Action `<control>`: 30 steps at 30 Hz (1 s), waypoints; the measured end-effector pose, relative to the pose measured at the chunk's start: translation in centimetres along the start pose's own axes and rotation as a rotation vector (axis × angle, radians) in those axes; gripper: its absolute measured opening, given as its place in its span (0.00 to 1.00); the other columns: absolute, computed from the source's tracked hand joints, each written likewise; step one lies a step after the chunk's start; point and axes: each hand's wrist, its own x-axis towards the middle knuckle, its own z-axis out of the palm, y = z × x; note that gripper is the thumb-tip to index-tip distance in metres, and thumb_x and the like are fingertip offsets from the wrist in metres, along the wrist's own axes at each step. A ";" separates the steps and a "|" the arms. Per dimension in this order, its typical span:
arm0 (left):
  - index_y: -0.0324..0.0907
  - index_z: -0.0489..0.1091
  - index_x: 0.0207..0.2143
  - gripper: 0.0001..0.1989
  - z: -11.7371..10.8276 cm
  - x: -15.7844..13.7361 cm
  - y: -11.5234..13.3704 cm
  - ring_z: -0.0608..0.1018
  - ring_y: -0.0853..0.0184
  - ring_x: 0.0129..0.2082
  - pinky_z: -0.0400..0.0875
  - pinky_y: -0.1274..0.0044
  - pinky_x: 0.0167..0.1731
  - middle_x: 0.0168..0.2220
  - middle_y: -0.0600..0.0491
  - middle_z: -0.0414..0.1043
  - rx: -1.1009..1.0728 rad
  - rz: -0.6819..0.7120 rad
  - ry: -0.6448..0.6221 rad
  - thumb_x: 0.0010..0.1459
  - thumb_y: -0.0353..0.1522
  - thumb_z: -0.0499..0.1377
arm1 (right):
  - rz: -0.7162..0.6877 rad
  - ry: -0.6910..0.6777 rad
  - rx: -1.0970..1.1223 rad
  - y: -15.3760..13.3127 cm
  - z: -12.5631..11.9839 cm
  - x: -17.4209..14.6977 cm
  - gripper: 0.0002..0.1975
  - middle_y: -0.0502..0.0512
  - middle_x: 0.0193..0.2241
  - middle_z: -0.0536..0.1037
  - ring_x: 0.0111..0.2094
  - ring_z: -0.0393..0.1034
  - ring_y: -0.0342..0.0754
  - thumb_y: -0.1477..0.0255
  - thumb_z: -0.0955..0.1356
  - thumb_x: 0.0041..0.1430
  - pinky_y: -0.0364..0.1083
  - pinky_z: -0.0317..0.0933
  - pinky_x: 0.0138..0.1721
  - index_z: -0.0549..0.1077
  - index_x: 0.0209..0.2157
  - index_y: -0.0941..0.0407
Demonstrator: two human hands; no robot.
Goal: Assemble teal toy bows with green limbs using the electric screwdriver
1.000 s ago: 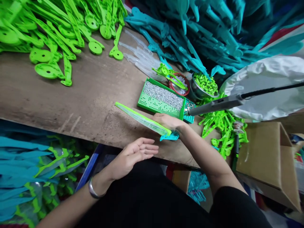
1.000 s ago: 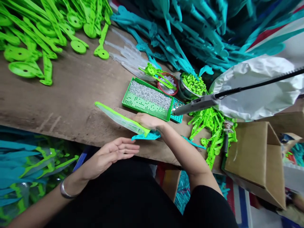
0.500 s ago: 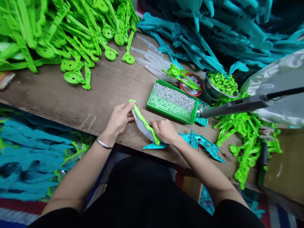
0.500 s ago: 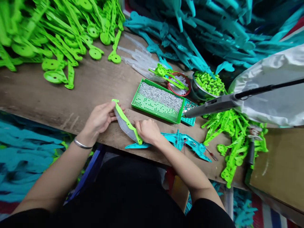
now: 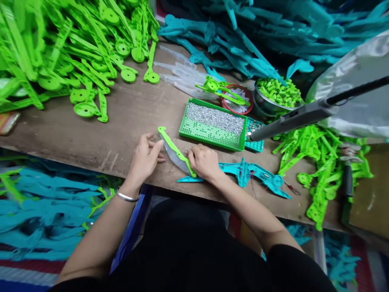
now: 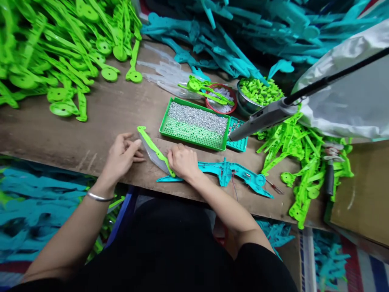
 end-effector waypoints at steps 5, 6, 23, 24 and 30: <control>0.44 0.62 0.59 0.25 1.0 -6.4 0.0 0.79 0.64 0.31 0.74 0.73 0.34 0.35 0.52 0.75 0.276 0.116 -0.165 0.62 0.40 0.58 | -0.037 0.310 0.149 2.2 0.1 -0.9 0.24 0.58 0.31 0.74 0.37 0.70 0.50 0.63 0.52 0.71 0.47 0.61 0.40 0.73 0.33 0.56; 0.45 0.62 0.60 0.24 1.5 -7.5 0.0 0.79 0.63 0.33 0.74 0.72 0.37 0.37 0.51 0.76 0.315 0.149 -0.190 0.62 0.40 0.58 | 0.012 0.451 0.173 3.0 -0.2 -1.5 0.24 0.58 0.30 0.72 0.37 0.69 0.51 0.63 0.51 0.71 0.49 0.62 0.42 0.72 0.34 0.55; 0.48 0.68 0.60 0.30 5.8 -8.3 -2.9 0.73 0.59 0.32 0.55 0.69 0.34 0.30 0.51 0.76 0.643 0.621 -0.117 0.56 0.45 0.65 | 0.184 0.714 0.620 9.4 -7.8 -0.4 0.21 0.58 0.38 0.74 0.39 0.74 0.48 0.69 0.53 0.65 0.50 0.68 0.41 0.64 0.56 0.54; 0.48 0.68 0.60 0.31 5.8 -8.3 -3.1 0.73 0.60 0.31 0.55 0.69 0.34 0.30 0.51 0.76 0.653 0.648 -0.103 0.56 0.45 0.65 | 0.163 0.729 0.679 8.7 -7.5 0.2 0.20 0.56 0.35 0.74 0.35 0.74 0.47 0.67 0.54 0.66 0.49 0.68 0.39 0.66 0.54 0.54; 0.40 0.71 0.55 0.29 6.1 -8.1 -3.2 0.73 0.64 0.28 0.56 0.71 0.32 0.26 0.54 0.73 0.712 0.780 0.000 0.55 0.44 0.66 | -0.020 0.852 1.214 5.7 -3.4 4.5 0.17 0.42 0.18 0.66 0.19 0.65 0.42 0.55 0.69 0.58 0.44 0.64 0.26 0.70 0.42 0.51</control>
